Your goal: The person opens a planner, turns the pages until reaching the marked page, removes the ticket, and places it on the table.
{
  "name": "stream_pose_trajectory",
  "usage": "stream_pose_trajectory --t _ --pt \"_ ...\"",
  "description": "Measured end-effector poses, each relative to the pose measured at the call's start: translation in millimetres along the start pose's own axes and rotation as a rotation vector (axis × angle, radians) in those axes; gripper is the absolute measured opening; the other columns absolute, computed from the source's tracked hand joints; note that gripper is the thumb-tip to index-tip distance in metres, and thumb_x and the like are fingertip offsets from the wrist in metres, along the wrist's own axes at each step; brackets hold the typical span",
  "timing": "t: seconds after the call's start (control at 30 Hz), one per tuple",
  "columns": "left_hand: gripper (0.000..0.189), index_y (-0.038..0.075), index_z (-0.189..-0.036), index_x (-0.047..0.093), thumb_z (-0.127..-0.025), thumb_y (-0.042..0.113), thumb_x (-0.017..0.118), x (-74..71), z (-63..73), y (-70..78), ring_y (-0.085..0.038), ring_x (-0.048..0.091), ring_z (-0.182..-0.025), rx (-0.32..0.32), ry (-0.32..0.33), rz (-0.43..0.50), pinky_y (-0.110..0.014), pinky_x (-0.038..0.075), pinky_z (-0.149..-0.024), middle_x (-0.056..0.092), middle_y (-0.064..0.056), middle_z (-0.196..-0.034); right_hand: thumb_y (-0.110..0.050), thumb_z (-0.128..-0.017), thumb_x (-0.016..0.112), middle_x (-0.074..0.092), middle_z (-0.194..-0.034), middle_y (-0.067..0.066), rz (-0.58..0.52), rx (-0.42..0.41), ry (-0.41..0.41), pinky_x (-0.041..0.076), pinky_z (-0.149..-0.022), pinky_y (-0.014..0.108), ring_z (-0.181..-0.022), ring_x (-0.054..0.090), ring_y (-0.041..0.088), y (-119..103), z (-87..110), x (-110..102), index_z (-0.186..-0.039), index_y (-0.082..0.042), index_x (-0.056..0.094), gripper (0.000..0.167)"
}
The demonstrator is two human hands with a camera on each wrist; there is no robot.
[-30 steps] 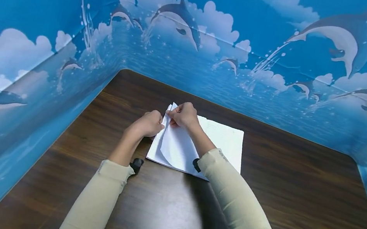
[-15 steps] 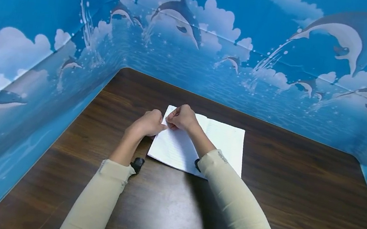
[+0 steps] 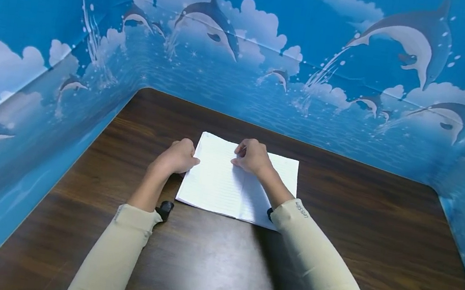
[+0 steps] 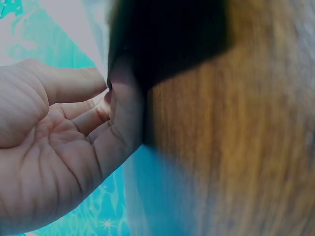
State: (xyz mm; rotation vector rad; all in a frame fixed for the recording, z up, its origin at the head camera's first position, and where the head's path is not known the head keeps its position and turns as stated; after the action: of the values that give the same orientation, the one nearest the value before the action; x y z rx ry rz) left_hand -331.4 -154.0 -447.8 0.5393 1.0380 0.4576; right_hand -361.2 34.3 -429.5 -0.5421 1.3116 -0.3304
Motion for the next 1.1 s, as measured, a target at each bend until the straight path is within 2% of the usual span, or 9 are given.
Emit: stream_pose_trajectory --t 0.17,0.33,0.47,0.6,0.73,0.83,0.93,1.1 --pt "0.054 0.015 -0.062 0.034 -0.111 0.014 0.058 -0.6 2.6 -0.4 -0.013 0.037 -0.050 -0.003 -0.003 -0.003 -0.031 0.037 -0.057 0.029 0.003 -0.053 -0.016 -0.094 0.085 0.075 -0.108 0.014 -0.010 0.007 0.036 0.055 -0.091 0.042 -0.098 0.067 0.025 26 7.4 -15 -0.110 -0.004 0.073 0.023" --pt "0.052 0.014 -0.063 0.036 -0.110 0.013 0.059 -1.9 3.7 -0.6 -0.014 0.039 -0.052 -0.008 0.000 0.002 -0.031 0.038 -0.059 0.031 0.002 -0.055 -0.017 -0.095 0.085 0.076 -0.111 0.018 0.017 0.023 0.085 0.056 -0.091 0.045 -0.099 0.070 0.029 50 21.1 -32 -0.117 -0.002 0.073 0.030" --pt "0.052 0.014 -0.063 0.037 -0.110 0.014 0.059 -1.0 2.5 0.5 -0.015 0.041 -0.053 -0.002 0.004 -0.003 -0.032 0.039 -0.060 0.032 0.002 -0.055 -0.014 -0.095 0.084 0.078 -0.110 0.018 0.050 0.039 0.126 0.056 -0.086 0.043 -0.099 0.071 0.030 70 34.5 -44 -0.123 -0.005 0.078 0.030" --pt "0.049 0.013 -0.066 0.038 -0.110 0.014 0.059 0.5 0.6 -0.1 -0.016 0.042 -0.054 -0.005 0.006 -0.014 -0.032 0.039 -0.060 0.034 0.000 -0.058 -0.015 -0.096 0.082 0.079 -0.116 0.021 0.094 0.066 0.126 0.056 -0.081 0.040 -0.099 0.071 0.030 88 45.2 -53 -0.132 -0.004 0.075 0.038" --pt "0.044 0.010 -0.070 0.042 -0.110 0.015 0.060 0.4 0.1 -4.5 -0.018 0.048 -0.058 -0.022 0.006 -0.020 -0.032 0.042 -0.061 0.041 -0.004 -0.063 -0.020 -0.098 0.081 0.074 -0.132 0.024 0.129 0.128 0.096 0.062 -0.091 0.044 -0.115 0.072 0.034 104 50.2 -58 -0.142 -0.004 0.068 0.049" --pt "0.039 0.009 -0.074 0.046 -0.110 0.015 0.060 1.4 -0.3 -5.4 -0.019 0.052 -0.062 -0.033 0.004 -0.018 -0.032 0.043 -0.062 0.046 -0.006 -0.069 -0.022 -0.099 0.080 0.071 -0.138 0.025 0.162 0.174 0.062 0.061 -0.097 0.046 -0.122 0.070 0.035 114 53.0 -61 -0.148 -0.005 0.062 0.055" --pt "0.037 0.009 -0.076 0.047 -0.110 0.015 0.060 2.3 -1.0 -4.5 -0.019 0.053 -0.063 -0.035 0.001 -0.013 -0.032 0.043 -0.062 0.046 -0.007 -0.070 -0.023 -0.100 0.079 0.069 -0.140 0.026 0.237 0.173 0.028 0.059 -0.101 0.049 -0.123 0.067 0.036 118 54.9 -62 -0.151 -0.003 0.058 0.058" --pt "0.040 0.010 -0.074 0.045 -0.110 0.015 0.060 2.6 -2.7 -1.8 -0.018 0.050 -0.060 -0.020 -0.003 -0.013 -0.032 0.042 -0.061 0.043 -0.004 -0.065 -0.025 -0.099 0.079 0.062 -0.150 0.026 0.300 0.168 0.016 0.051 -0.113 0.055 -0.139 0.058 0.041 121 57.0 -66 -0.150 -0.001 0.058 0.060"
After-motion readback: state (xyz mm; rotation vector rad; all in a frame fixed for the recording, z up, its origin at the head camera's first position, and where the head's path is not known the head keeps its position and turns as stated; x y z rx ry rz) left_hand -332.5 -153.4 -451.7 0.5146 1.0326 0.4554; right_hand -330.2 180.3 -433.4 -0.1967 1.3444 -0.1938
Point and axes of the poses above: each hand's wrist, its own z-axis away from the middle knuckle, its own x-axis out of the palm, y = z × x, the point moved 9 cm from there along -z, towards the middle knuckle
